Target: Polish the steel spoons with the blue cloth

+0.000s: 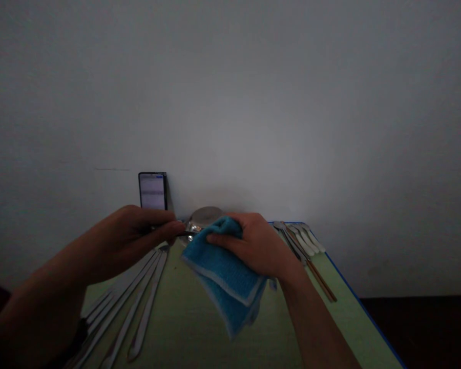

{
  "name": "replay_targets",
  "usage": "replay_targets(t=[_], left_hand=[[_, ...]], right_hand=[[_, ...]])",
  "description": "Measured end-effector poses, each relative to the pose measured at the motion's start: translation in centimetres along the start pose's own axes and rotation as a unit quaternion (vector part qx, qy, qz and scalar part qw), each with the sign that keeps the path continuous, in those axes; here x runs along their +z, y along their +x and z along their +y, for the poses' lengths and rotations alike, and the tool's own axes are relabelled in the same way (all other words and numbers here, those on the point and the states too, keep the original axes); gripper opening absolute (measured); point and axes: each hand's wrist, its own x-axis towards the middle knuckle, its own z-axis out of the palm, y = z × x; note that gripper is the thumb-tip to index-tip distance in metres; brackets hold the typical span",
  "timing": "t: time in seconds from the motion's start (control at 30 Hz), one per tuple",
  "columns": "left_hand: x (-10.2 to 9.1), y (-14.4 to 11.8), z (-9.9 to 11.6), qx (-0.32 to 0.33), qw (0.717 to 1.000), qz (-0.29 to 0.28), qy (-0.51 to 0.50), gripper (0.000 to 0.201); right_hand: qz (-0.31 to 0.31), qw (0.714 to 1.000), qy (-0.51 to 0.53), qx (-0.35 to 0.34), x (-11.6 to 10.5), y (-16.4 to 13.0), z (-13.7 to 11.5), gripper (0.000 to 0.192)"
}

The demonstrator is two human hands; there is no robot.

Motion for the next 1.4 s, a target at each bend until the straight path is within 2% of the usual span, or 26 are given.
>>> replay_targets(t=[0.13,0.23,0.4,0.47,0.53,0.6,0.67,0.8,0.87,0.93,1.27,1.4], left_hand=[[0.1,0.2,-0.5,-0.009,0.999,0.024,-0.047,0.037],[0.4,0.4,-1.1,-0.015,0.996,0.040,-0.078,0.037],[1.4,1.0,-0.8,-0.012,0.993,0.080,-0.081,0.038],[1.7,1.3,-0.3,-0.015,0.992,0.094,-0.081,0.038],[1.9,1.5,0.1,-0.019,0.992,0.099,-0.081,0.038],[1.8,1.5,0.2,-0.027,0.992,0.097,-0.074,0.038],[1.4,1.2,-0.2,-0.030,0.994,0.087,-0.058,0.038],[0.4,0.5,-1.0,-0.021,0.999,0.028,-0.028,0.039],[0.0,0.2,-1.1,-0.010,1.000,-0.005,-0.028,0.037],[-0.1,0.2,-0.8,0.001,1.000,-0.016,-0.020,0.036],[0.6,0.6,0.6,0.041,0.999,-0.020,0.027,0.039],[1.0,0.9,1.1,0.061,0.997,-0.038,0.028,0.038]], right_hand=[[0.067,0.997,0.004,-0.026,0.3,-0.1,-0.2,0.026],[0.136,0.990,0.040,-0.022,1.2,0.1,0.0,0.029],[0.294,0.947,0.123,0.031,3.3,0.7,1.0,0.033],[0.333,0.930,0.152,0.028,3.8,0.9,1.3,0.035],[0.346,0.924,0.163,0.021,4.0,0.9,1.3,0.036],[0.332,0.929,0.160,0.024,3.6,0.9,1.1,0.035],[0.290,0.946,0.140,0.029,2.9,0.7,0.8,0.030],[0.123,0.989,0.080,0.013,0.8,0.2,0.3,0.022],[0.038,0.997,0.060,0.008,0.0,0.0,0.2,0.022],[-0.011,0.999,0.047,0.005,-0.4,-0.2,0.1,0.023],[-0.035,0.999,-0.026,0.014,-1.1,-0.6,-0.5,0.027],[-0.065,0.995,-0.072,-0.026,-1.2,-0.6,-0.8,0.024]])
